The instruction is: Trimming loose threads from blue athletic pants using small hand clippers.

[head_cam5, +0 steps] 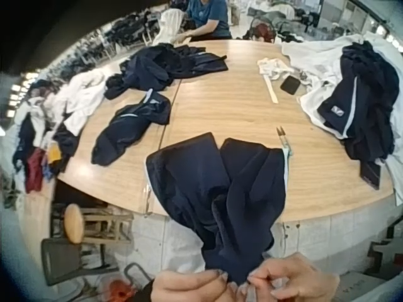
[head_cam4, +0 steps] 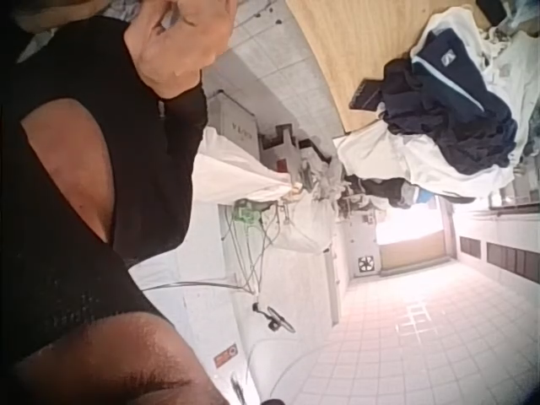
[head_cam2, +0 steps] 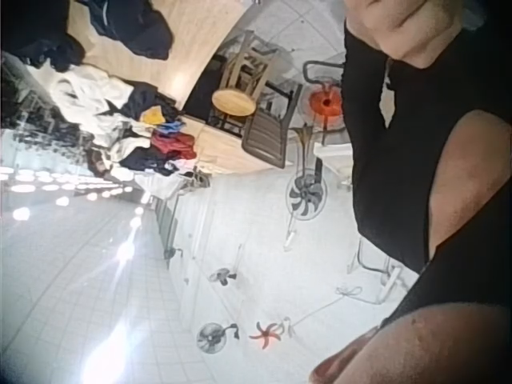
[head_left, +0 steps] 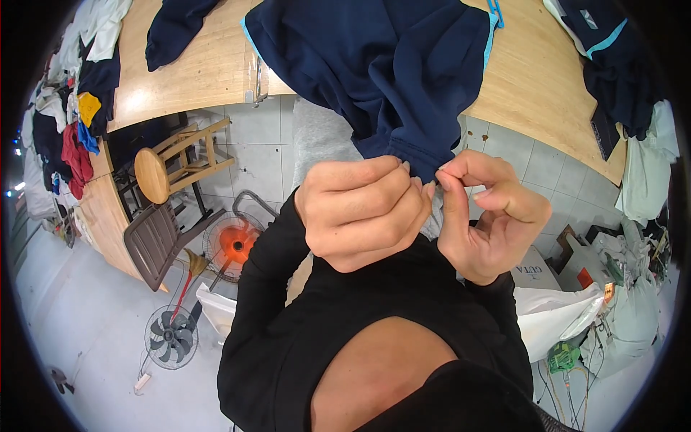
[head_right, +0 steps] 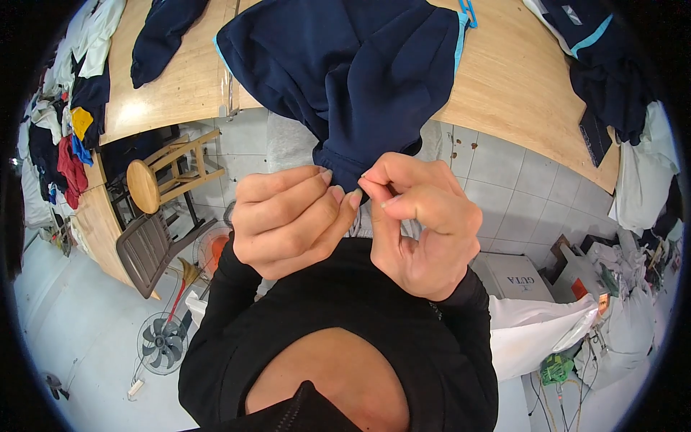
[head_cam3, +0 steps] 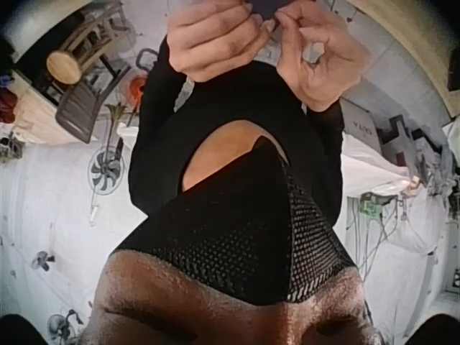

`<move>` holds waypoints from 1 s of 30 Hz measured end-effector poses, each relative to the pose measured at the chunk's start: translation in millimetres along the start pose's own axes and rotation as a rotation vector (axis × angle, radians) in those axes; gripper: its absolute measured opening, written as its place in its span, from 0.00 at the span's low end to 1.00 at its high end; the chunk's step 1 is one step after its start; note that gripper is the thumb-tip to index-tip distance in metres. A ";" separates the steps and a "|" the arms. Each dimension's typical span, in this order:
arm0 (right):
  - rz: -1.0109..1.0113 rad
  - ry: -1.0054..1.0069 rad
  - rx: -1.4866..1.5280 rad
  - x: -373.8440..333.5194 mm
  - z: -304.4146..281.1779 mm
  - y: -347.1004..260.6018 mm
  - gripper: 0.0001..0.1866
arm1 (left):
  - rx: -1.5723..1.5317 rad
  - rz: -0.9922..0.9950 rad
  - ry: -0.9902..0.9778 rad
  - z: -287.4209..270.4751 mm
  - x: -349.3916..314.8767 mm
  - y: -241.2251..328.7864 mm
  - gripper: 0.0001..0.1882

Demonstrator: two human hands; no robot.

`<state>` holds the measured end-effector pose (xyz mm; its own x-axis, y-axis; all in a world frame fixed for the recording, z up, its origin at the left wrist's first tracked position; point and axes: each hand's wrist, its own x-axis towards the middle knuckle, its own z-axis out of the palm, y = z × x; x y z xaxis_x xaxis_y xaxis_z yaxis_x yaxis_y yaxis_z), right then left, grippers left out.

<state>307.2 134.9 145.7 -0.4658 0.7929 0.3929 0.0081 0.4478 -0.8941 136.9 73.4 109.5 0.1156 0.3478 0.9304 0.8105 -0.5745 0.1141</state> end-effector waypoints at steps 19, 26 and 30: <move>0.103 -0.168 0.246 -4.3 -0.6 13.5 0.19 | -0.045 -0.085 -0.035 -8.4 -0.4 2.4 0.15; 0.386 -0.217 0.524 4.0 -8.5 1.3 0.13 | -0.137 -0.145 0.011 -7.1 -3.2 0.6 0.14; 0.597 -0.277 0.649 11.1 -16.1 -0.4 0.12 | -0.269 -0.311 -0.098 -15.0 -2.3 -1.8 0.16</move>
<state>316.3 150.2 153.9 -0.7396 0.6531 -0.1629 -0.1436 -0.3894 -0.9098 126.5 62.5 112.4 -0.0461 0.5962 0.8015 0.6380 -0.5999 0.4829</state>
